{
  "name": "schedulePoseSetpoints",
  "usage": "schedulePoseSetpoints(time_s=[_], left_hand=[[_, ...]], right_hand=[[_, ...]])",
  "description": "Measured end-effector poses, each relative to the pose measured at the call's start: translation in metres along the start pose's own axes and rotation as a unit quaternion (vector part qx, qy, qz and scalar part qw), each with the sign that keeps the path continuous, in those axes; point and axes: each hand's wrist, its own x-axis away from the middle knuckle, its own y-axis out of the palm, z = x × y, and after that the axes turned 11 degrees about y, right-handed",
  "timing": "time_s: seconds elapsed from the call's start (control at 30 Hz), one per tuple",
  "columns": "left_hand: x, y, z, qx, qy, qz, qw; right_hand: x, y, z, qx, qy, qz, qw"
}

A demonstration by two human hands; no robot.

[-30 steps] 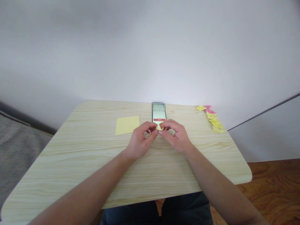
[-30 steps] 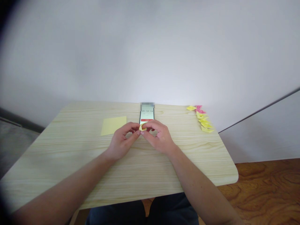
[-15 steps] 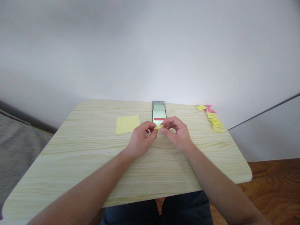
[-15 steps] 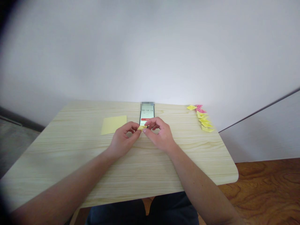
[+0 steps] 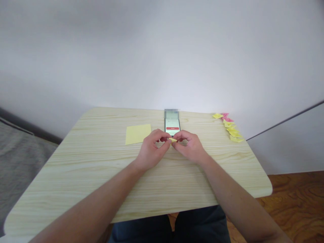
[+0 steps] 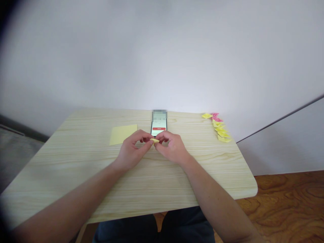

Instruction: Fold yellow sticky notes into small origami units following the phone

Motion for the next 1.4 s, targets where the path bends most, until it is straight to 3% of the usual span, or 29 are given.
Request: schedulePoseSetpoints(time_s=[0.57,1.17,1.4], left_hand=[[0.0024,0.0003,-0.0076,-0.106,0.029,-0.084,0.99],[0.0034,0.0016,-0.0071,-0.117,0.064,-0.097,0.986],[0.0024,0.0015,-0.0042,-0.095,0.044,-0.094,0.99]], right_hand=[[-0.0014,-0.0049,0.0087,0.176,0.008,-0.029,0.984],[-0.0001,-0.0051,0.0032,0.145,-0.018,-0.011,0.989],[-0.0002,-0.0058,0.0044,0.161,-0.014,-0.003,0.987]])
